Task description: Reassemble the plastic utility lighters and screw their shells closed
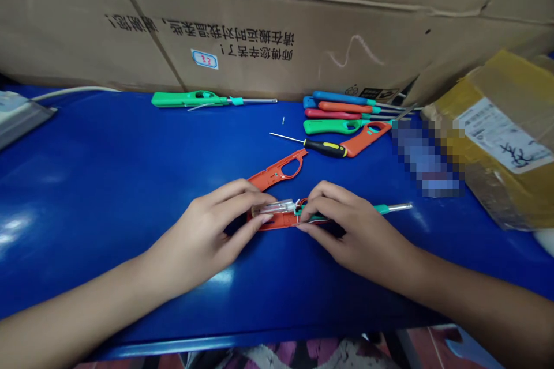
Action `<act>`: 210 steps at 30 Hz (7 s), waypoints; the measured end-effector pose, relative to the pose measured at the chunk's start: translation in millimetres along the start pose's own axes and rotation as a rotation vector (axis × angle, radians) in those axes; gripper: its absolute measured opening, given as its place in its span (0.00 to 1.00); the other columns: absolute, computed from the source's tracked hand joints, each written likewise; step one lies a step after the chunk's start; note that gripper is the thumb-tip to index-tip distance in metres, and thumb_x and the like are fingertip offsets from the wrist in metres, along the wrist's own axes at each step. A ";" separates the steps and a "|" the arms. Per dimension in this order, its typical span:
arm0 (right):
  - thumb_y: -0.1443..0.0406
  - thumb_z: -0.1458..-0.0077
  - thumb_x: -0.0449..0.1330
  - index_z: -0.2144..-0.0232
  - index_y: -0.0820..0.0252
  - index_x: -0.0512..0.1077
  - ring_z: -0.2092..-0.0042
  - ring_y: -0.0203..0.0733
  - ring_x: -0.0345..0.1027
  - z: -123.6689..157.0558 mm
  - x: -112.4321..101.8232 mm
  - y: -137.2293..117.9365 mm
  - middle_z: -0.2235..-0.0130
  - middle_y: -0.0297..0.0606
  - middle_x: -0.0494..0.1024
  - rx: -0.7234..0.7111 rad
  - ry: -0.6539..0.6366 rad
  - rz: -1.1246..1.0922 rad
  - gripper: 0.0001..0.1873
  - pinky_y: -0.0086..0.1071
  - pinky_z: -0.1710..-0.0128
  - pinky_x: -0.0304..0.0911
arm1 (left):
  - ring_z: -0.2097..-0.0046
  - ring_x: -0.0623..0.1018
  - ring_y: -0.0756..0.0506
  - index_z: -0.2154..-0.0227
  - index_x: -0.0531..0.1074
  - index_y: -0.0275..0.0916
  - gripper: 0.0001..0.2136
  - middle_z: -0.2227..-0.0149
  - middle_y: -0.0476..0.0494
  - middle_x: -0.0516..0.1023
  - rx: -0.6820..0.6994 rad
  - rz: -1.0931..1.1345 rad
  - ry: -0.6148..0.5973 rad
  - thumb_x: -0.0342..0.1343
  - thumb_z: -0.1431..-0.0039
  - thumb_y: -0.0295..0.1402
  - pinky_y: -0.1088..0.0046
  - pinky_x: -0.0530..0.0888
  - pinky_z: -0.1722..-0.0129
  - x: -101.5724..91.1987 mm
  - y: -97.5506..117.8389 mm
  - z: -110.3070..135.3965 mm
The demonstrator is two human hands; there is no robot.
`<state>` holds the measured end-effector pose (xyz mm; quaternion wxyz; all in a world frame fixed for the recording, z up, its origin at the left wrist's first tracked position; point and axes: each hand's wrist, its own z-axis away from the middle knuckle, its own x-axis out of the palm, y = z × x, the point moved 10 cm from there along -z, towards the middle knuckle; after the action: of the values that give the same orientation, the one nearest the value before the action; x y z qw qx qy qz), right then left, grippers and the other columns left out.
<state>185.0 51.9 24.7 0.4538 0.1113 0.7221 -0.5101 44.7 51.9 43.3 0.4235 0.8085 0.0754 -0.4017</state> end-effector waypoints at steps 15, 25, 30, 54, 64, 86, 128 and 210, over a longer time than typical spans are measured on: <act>0.71 0.40 0.63 0.63 0.61 0.80 0.69 0.28 0.66 0.8 -14.9 5.3 0.67 0.33 0.77 -0.032 0.138 -0.284 0.05 0.25 0.70 0.60 | 0.56 0.81 0.51 0.54 0.80 0.40 0.10 0.56 0.47 0.83 -0.022 0.007 0.041 0.61 0.37 0.26 0.79 0.78 0.53 -7.5 -1.7 -1.1; 0.71 0.39 0.63 0.62 0.61 0.81 0.69 0.28 0.66 1.0 -15.1 7.1 0.67 0.33 0.77 -0.038 0.154 -0.309 0.06 0.25 0.70 0.61 | 0.56 0.82 0.51 0.54 0.81 0.40 0.10 0.57 0.48 0.84 -0.039 0.038 0.039 0.62 0.37 0.27 0.81 0.78 0.55 -6.0 -1.5 -1.1; 0.71 0.39 0.63 0.62 0.62 0.81 0.69 0.28 0.65 0.2 -15.6 7.1 0.67 0.33 0.77 -0.035 0.153 -0.310 0.06 0.25 0.70 0.61 | 0.57 0.82 0.52 0.54 0.81 0.39 0.10 0.57 0.48 0.84 -0.038 0.042 0.037 0.61 0.37 0.27 0.82 0.78 0.54 -5.9 -1.7 -0.3; 0.72 0.38 0.61 0.62 0.59 0.79 0.67 0.32 0.70 0.1 -15.1 3.0 0.65 0.35 0.78 -0.088 0.141 -0.301 0.07 0.27 0.67 0.65 | 0.58 0.83 0.50 0.55 0.81 0.39 0.09 0.58 0.46 0.85 -0.017 0.015 0.029 0.60 0.36 0.27 0.80 0.80 0.56 -3.8 1.9 -1.9; 0.71 0.38 0.61 0.63 0.58 0.79 0.67 0.32 0.70 -1.4 -14.7 6.0 0.66 0.34 0.79 -0.047 0.144 -0.328 0.07 0.27 0.68 0.65 | 0.59 0.84 0.48 0.56 0.81 0.38 0.08 0.59 0.44 0.85 -0.034 0.010 0.049 0.60 0.36 0.28 0.77 0.81 0.58 -2.5 0.1 -2.0; 0.71 0.39 0.61 0.65 0.59 0.80 0.69 0.32 0.69 -3.9 -14.0 8.3 0.68 0.35 0.78 -0.009 0.121 -0.363 0.07 0.27 0.72 0.63 | 0.59 0.84 0.48 0.56 0.81 0.40 0.09 0.59 0.46 0.85 -0.031 0.039 0.067 0.61 0.37 0.27 0.77 0.81 0.59 -1.8 -1.2 -1.8; 0.70 0.40 0.63 0.67 0.61 0.80 0.66 0.35 0.70 -2.4 -15.4 10.5 0.68 0.35 0.80 -0.029 0.150 -0.281 0.05 0.34 0.63 0.62 | 0.57 0.82 0.53 0.57 0.80 0.35 0.08 0.59 0.46 0.84 0.026 0.040 0.095 0.62 0.37 0.25 0.84 0.77 0.54 1.6 0.8 0.7; 0.56 0.39 0.64 0.45 0.49 0.73 0.45 0.46 0.69 -0.5 -24.4 30.9 0.48 0.39 0.76 0.053 -0.166 0.035 0.20 0.43 0.44 0.65 | 0.49 0.77 0.38 0.44 0.75 0.38 0.16 0.48 0.41 0.80 0.229 -0.445 -0.074 0.52 0.31 0.31 0.57 0.69 0.50 23.5 38.6 17.0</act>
<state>217.8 73.7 23.9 0.5178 0.0935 0.6662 -0.5284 68.3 9.8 45.2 0.2325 0.7994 0.1901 -0.5203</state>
